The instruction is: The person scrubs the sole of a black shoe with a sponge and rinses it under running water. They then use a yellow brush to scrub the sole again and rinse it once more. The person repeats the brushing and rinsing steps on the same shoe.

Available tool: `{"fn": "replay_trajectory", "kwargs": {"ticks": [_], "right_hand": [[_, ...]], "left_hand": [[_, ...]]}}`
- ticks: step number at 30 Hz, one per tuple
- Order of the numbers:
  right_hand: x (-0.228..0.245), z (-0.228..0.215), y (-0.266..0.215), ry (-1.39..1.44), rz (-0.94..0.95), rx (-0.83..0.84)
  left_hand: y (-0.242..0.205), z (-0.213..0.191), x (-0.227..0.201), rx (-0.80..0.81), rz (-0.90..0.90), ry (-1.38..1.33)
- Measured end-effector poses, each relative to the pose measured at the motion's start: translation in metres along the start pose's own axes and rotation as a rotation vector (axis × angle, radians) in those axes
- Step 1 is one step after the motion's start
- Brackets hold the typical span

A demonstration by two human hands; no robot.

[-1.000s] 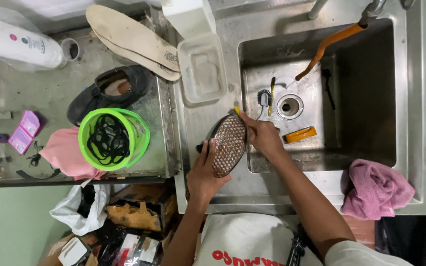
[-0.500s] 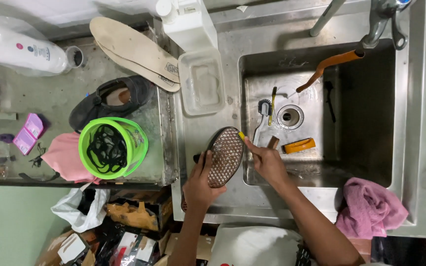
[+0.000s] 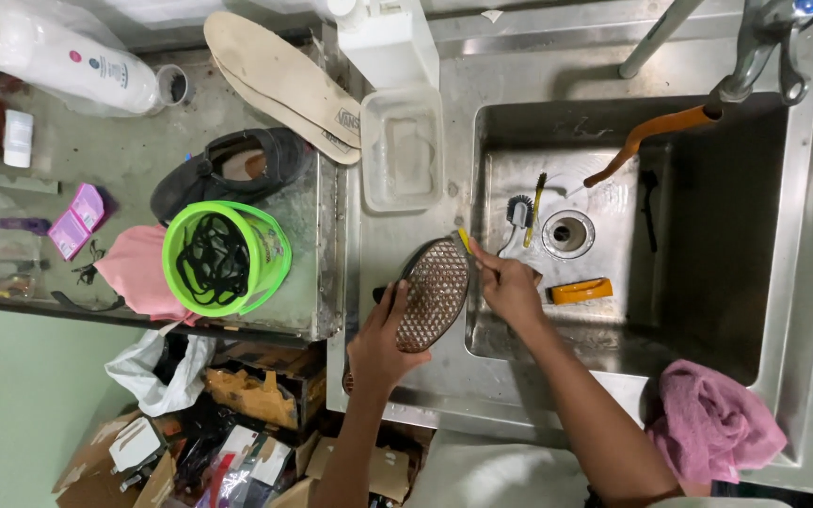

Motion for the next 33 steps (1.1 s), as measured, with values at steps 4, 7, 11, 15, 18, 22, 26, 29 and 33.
{"fn": "replay_trajectory", "kwargs": {"ticks": [4, 7, 11, 15, 18, 22, 26, 29, 33], "right_hand": [[-0.029, 0.005, -0.031, 0.124, 0.061, 0.046], [-0.007, 0.010, -0.001, -0.089, -0.017, -0.021], [0.002, 0.004, -0.012, -0.040, 0.009, -0.079], [-0.017, 0.009, -0.031, 0.007, -0.041, -0.052], [-0.012, 0.016, 0.002, -0.040, -0.059, -0.096], [-0.030, 0.018, -0.036, 0.025, -0.078, -0.045], [0.013, -0.003, -0.043, 0.093, -0.109, 0.025], [0.053, -0.008, -0.028, 0.001, -0.142, -0.030], [0.058, -0.016, -0.067, -0.053, -0.088, 0.026]], "left_hand": [[0.000, 0.003, -0.001, -0.039, 0.008, 0.037], [-0.001, -0.002, -0.001, -0.059, 0.034, 0.049], [-0.003, 0.007, 0.004, -0.082, 0.046, 0.075], [-0.007, 0.005, 0.000, -0.098, 0.033, 0.068], [0.001, -0.001, 0.000, -0.119, 0.029, 0.064], [-0.003, 0.009, 0.004, -0.121, 0.027, 0.067], [-0.003, 0.009, 0.001, -0.121, 0.045, 0.064], [-0.004, 0.014, 0.007, -0.137, 0.028, 0.064], [-0.005, 0.014, 0.005, -0.127, 0.027, 0.076]]}}
Point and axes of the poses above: each hand's wrist, its own y-axis towards the middle knuckle, its own z-axis out of the palm, x = y × z, the point moved 3 cm from there along y, towards the middle knuckle, and after that the axes turned 14 degrees about z, right-handed, at the moved point
